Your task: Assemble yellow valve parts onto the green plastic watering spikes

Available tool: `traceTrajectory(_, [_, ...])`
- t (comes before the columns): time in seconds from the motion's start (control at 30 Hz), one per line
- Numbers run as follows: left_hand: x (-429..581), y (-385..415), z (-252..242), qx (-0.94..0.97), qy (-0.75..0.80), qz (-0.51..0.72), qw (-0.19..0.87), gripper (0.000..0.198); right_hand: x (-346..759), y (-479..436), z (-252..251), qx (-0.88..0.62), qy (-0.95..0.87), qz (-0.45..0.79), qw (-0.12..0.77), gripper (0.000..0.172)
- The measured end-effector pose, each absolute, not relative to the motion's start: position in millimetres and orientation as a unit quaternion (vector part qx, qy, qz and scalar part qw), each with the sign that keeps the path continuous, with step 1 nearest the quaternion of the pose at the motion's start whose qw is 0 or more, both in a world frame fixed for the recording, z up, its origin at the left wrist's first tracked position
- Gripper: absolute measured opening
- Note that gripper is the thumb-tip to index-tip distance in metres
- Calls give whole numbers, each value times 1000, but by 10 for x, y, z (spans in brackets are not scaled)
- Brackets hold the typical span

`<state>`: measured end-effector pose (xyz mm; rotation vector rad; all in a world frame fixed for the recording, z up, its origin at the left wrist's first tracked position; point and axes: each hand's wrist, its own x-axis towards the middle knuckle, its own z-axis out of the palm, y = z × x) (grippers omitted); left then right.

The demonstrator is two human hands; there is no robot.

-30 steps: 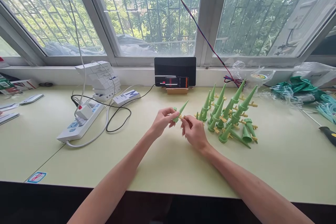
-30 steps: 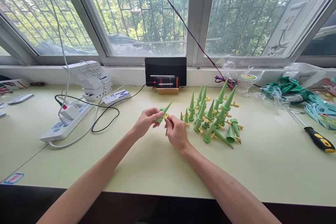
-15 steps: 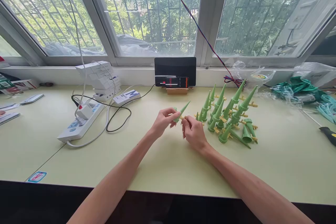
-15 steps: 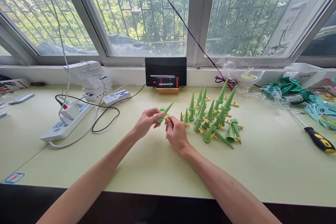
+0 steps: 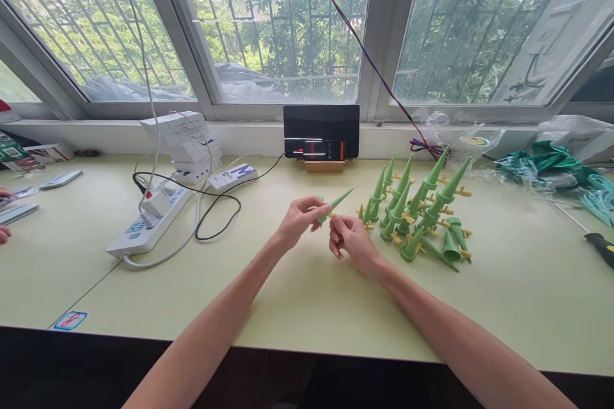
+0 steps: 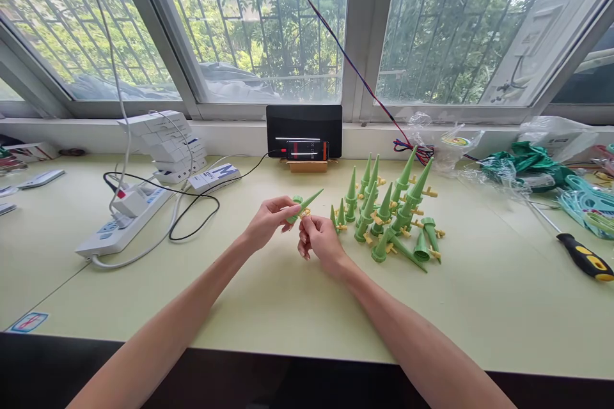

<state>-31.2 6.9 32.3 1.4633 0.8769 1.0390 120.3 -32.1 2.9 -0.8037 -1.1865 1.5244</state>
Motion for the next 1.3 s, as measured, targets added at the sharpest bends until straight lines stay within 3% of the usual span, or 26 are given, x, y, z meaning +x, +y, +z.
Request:
traceTrajectory(0.23, [-314, 81, 313, 604, 367, 440, 553, 30, 1233, -289, 50, -256, -424, 738, 458, 42])
traceTrajectory(0.77, [-270, 66, 305, 615, 435, 424, 503, 39, 1255, -254, 59, -281, -362, 758, 464, 25])
traceTrajectory(1.3, [-251, 62, 287, 594, 450, 460, 483, 38, 1241, -281, 57, -300, -390, 732, 471, 38])
